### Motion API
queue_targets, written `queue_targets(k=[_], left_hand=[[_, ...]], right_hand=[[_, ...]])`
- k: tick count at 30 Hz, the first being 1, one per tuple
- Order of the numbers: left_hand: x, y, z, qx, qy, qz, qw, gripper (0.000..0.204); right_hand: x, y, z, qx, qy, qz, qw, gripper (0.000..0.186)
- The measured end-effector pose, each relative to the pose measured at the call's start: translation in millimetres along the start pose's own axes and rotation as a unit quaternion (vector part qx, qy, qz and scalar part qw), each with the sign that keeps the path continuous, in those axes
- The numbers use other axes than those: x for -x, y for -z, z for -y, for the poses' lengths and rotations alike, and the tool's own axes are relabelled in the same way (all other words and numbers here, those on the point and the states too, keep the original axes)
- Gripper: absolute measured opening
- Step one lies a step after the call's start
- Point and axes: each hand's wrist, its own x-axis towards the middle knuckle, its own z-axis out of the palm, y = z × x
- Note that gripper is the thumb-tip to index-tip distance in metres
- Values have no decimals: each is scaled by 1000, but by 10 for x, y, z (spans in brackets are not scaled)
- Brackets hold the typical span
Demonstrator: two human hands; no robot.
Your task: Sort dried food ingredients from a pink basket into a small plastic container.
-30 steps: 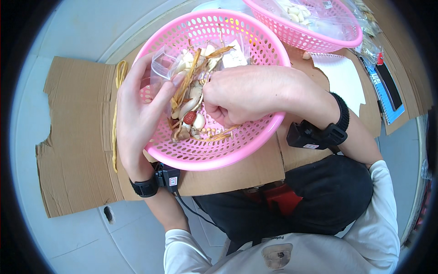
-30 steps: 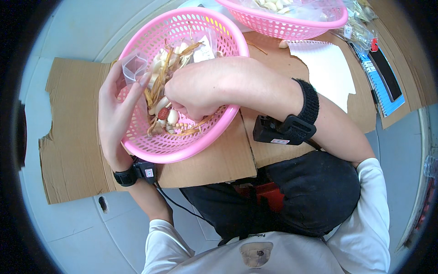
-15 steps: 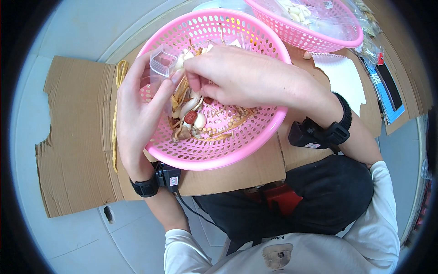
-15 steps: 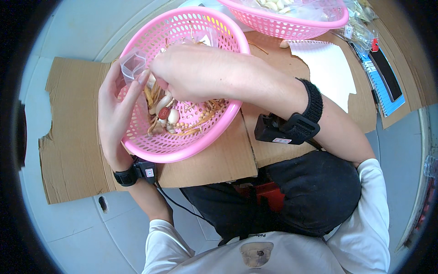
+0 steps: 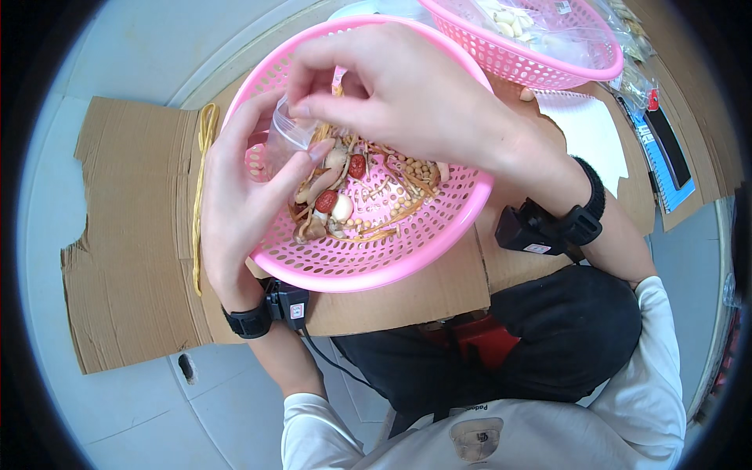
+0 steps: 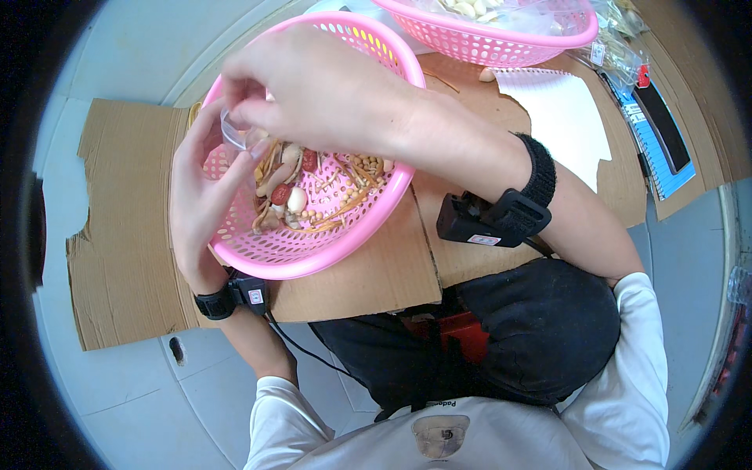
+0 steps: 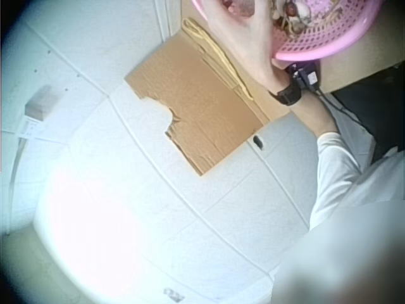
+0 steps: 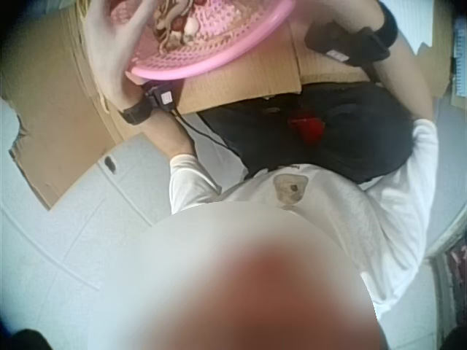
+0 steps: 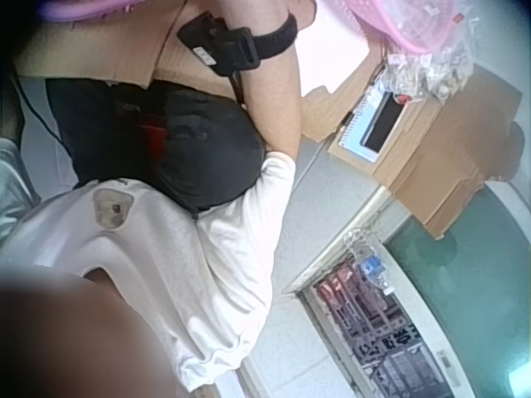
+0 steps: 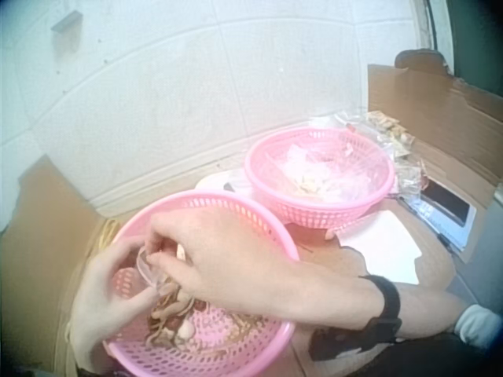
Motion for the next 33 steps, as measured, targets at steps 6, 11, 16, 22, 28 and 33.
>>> queue_targets(k=[6,11,16,22,28,33], left_hand=[[-3,7,-64,-4,-9,22,1000,54],[4,-14,-96,-1,11,24,1000,54],[-1,0,-88,4,-2,25,1000,53],[5,6,-41,-11,-12,22,1000,53],[7,10,-121,-34,19,14,999,55],[-6,31,78,-13,-21,-8,1000,52]], right_hand=[[30,9,-4,10,16,75,997,17],[37,4,-25,11,14,78,997,21],[21,26,22,2,-5,87,996,22],[23,-5,0,-5,-7,67,998,17],[-6,33,191,-133,-59,24,989,24],[41,56,211,-60,-42,227,971,16]])
